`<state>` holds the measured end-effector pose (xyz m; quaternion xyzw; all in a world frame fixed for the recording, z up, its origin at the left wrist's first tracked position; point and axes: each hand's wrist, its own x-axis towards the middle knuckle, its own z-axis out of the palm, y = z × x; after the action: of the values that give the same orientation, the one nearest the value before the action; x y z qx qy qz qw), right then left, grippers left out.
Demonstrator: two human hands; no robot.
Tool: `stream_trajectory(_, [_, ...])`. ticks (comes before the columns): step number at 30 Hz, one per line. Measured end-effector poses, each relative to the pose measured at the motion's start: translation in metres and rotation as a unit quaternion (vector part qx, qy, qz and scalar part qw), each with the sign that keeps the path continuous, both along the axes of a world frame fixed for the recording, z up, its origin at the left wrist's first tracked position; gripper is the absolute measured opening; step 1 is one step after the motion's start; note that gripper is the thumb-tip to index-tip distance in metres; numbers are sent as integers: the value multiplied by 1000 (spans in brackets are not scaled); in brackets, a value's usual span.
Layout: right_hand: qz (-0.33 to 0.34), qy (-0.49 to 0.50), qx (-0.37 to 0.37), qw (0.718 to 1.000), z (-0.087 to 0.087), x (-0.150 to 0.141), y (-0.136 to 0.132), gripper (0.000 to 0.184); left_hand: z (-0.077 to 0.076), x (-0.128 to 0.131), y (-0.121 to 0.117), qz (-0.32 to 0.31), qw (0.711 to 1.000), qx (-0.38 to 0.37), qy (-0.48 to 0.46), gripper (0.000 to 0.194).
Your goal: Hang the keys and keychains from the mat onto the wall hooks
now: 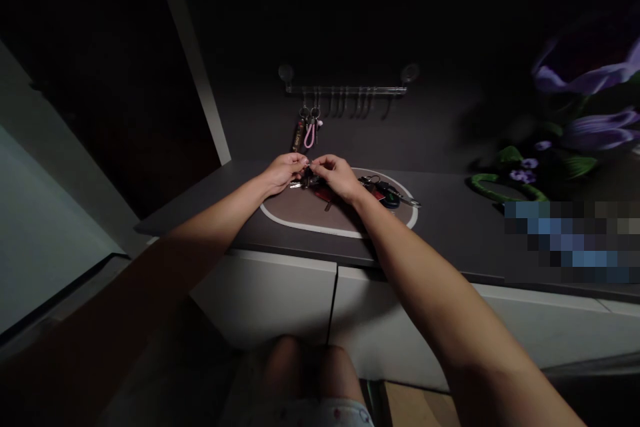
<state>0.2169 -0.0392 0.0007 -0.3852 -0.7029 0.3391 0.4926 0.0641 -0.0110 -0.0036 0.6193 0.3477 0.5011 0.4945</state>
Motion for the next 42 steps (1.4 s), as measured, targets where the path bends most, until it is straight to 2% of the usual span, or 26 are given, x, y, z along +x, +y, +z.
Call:
stream_trajectory(9, [2, 39, 6, 999, -4, 2, 6, 28, 2, 3, -3, 3, 1000, 10, 4, 7])
stream_trajectory(17, [-47, 31, 12, 998, -3, 3, 5, 29, 10, 3, -6, -12, 999, 46, 27, 6])
stream_trajectory(20, [-66, 41, 19, 997, 2, 3, 5, 29, 21, 4, -3, 22, 998, 43, 49, 4])
stream_trajectory(23, [-67, 58, 21, 996, 10, 4, 5, 28, 32, 6, 2, 85, 991, 39, 92, 6])
stream_trajectory(27, [-55, 89, 13, 994, 28, 3, 8, 25, 36, 7, 8, 158, 963, 130, 178, 9])
stream_trajectory(32, [-80, 125, 2, 989, 55, -2, 26, 20, 18, 0, 12, 212, 911, 242, 257, 19])
stream_trajectory(35, [-109, 125, -7, 986, 69, -5, 41, 13, 8, -9, 13, 219, 873, 296, 319, 22])
stream_trajectory(38, [-142, 124, -26, 982, 81, -9, 54, 6, 5, -17, 14, 217, 853, 317, 353, 24])
stream_trajectory(42, [-165, 143, -35, 975, 90, -13, 72, 6, 7, -21, 16, 223, 844, 325, 364, 25])
